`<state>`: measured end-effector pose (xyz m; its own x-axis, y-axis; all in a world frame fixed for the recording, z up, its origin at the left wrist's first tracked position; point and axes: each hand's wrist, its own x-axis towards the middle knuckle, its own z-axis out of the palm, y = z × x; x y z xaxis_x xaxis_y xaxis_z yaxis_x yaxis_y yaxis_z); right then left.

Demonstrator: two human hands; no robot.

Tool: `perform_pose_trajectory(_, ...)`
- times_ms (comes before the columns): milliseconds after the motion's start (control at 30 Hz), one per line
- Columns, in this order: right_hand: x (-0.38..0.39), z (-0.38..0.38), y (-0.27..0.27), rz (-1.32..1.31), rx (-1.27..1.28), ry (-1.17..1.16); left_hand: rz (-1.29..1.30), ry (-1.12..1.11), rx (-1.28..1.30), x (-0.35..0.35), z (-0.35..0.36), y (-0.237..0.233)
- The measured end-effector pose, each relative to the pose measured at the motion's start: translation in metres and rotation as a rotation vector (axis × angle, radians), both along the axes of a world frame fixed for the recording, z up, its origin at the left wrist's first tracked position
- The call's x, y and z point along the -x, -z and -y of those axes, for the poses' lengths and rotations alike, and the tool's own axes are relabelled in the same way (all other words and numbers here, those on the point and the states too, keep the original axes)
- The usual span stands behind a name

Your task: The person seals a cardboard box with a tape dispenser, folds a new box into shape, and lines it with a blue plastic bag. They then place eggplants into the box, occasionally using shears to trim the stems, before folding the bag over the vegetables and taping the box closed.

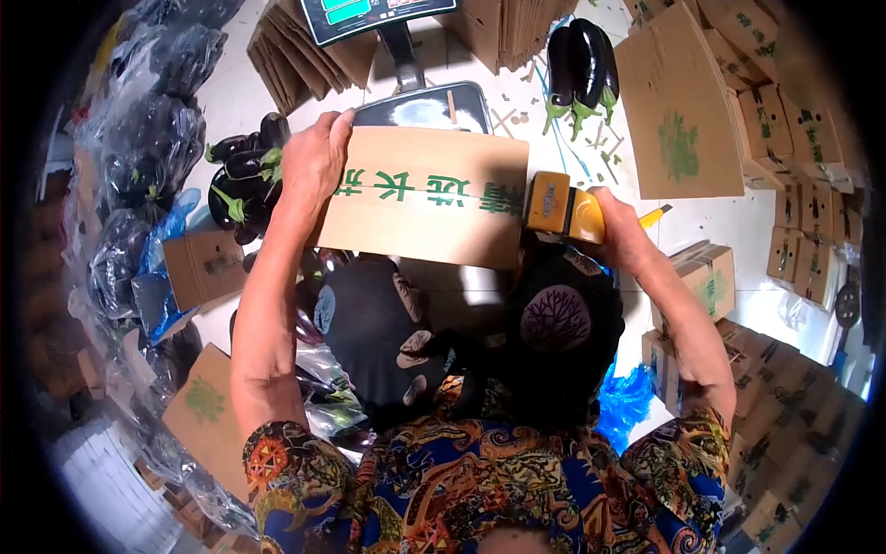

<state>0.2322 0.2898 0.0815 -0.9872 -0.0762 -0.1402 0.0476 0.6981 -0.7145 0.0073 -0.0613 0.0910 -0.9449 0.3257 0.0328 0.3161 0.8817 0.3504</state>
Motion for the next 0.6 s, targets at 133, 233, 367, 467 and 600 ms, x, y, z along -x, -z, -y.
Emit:
perform_pose_trajectory(133,-0.024,-0.023,0.052,0.132,-0.067,0.079,0.004,-0.024,-0.029,0.001,0.0,0.001)
perform_pose_trajectory(233,-0.047,-0.04,0.065,0.222,-0.162,0.12,-0.03,0.002,-0.06,-0.001,0.0,0.002)
perform_pose_trajectory(367,-0.05,-0.039,0.047,0.094,-0.509,-0.099,-0.011,0.021,-0.052,-0.001,-0.001,-0.002)
perform_pose_trajectory(467,-0.025,-0.012,0.044,0.129,-0.658,-0.123,-0.057,0.03,-0.045,0.0,0.0,0.002)
perform_pose_trajectory(600,0.041,0.041,0.06,0.165,-0.455,-0.154,-0.109,0.039,-0.024,-0.004,-0.004,0.003)
